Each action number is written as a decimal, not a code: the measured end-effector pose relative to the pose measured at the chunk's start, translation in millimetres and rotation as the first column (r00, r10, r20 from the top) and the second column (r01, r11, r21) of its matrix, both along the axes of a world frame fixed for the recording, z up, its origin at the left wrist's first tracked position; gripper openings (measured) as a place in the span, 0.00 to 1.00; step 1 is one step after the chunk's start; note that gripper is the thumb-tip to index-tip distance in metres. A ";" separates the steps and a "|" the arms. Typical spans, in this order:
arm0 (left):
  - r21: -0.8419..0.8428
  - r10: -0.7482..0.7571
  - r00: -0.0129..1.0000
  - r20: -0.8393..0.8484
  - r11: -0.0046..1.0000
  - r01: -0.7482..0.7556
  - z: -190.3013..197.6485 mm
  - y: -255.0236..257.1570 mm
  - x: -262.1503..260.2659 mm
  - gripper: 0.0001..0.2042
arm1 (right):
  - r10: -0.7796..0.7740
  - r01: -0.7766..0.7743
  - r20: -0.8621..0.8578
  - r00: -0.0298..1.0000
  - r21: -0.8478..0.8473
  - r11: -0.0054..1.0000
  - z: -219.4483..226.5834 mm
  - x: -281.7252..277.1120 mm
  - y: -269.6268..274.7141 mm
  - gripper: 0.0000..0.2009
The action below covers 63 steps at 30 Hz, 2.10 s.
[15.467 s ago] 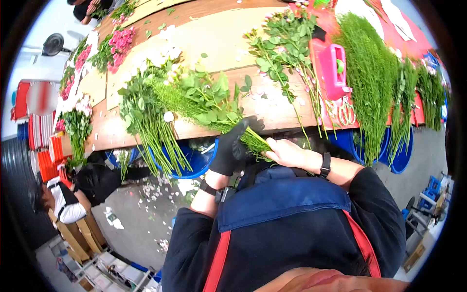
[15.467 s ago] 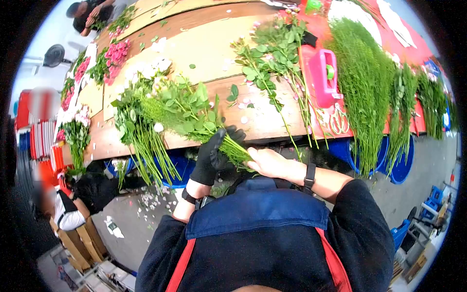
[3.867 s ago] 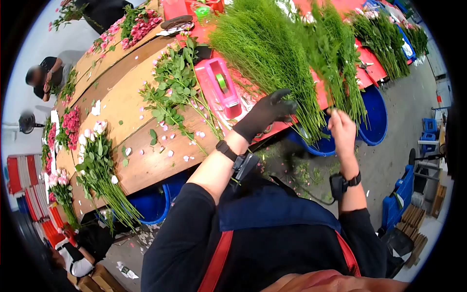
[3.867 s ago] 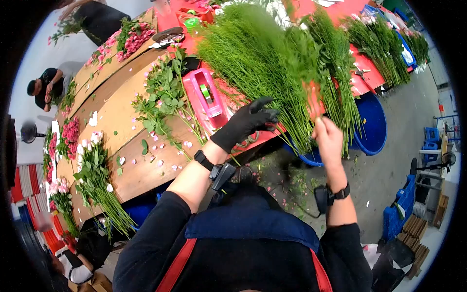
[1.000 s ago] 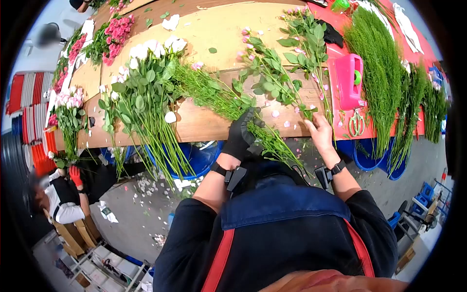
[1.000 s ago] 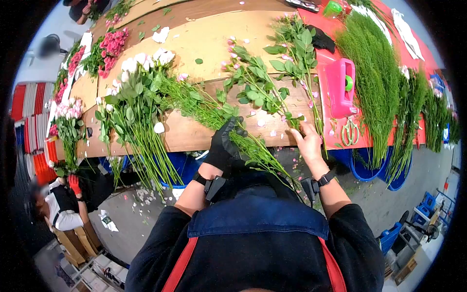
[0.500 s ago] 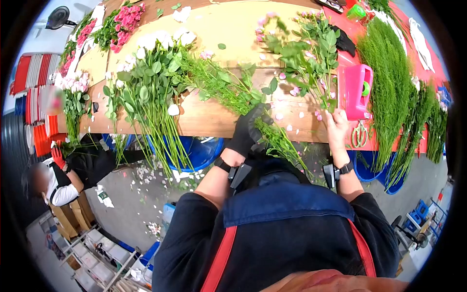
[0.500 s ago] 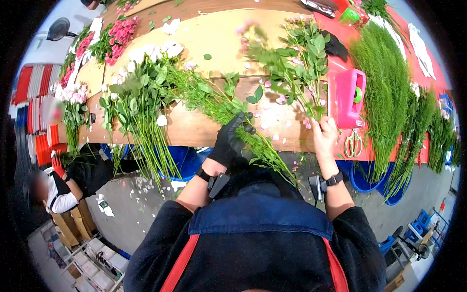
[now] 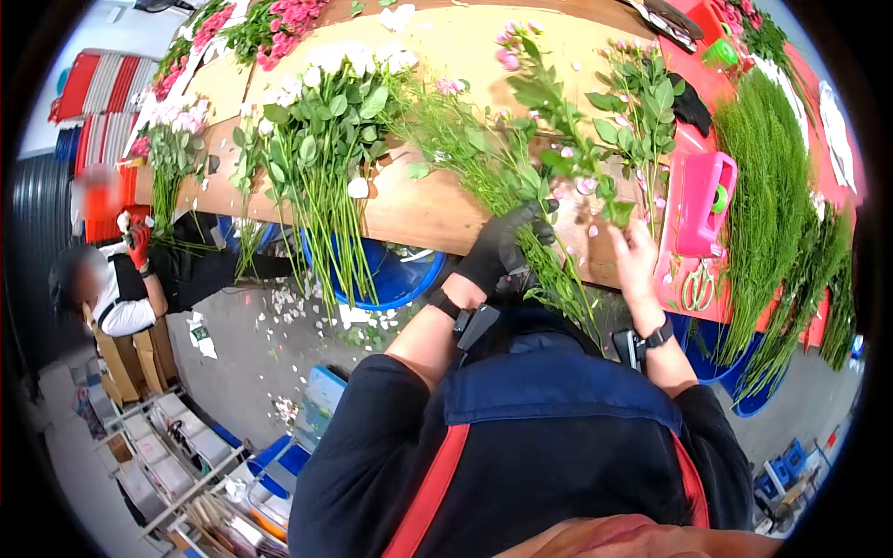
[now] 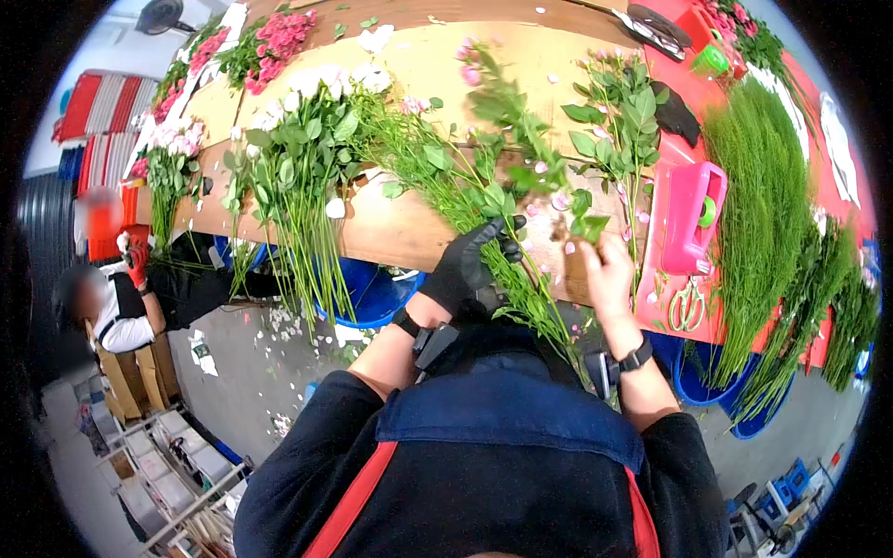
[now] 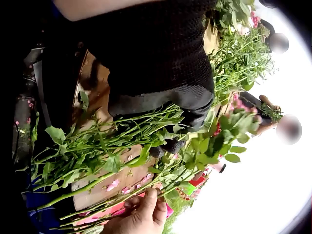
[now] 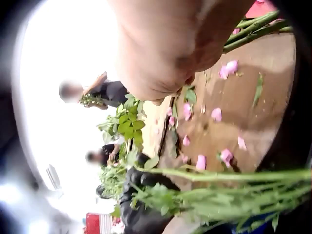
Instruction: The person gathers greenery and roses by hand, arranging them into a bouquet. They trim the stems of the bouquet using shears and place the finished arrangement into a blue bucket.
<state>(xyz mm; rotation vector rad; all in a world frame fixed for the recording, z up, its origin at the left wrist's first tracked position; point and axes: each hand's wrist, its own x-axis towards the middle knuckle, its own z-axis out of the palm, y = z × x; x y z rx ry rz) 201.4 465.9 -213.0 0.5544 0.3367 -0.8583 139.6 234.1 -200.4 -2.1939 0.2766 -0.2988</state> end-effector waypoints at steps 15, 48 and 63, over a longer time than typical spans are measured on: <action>0.539 -0.411 0.409 0.815 0.797 -0.272 45.2 57.6 -64.2 0.22 | 0.408 -0.309 -0.135 0.903 0.455 0.835 21.4 -57.0 74.1 0.08; 0.402 0.723 0.674 0.153 0.577 -0.711 -44.9 507.5 -112.9 0.14 | 0.492 -0.723 -0.588 0.642 -0.250 0.644 -8.3 169.2 612.1 0.27; 0.281 0.578 0.690 0.436 0.641 -0.714 32.6 441.2 -125.8 0.18 | 0.314 -0.376 -0.310 0.897 -0.166 0.912 21.3 136.1 585.7 0.16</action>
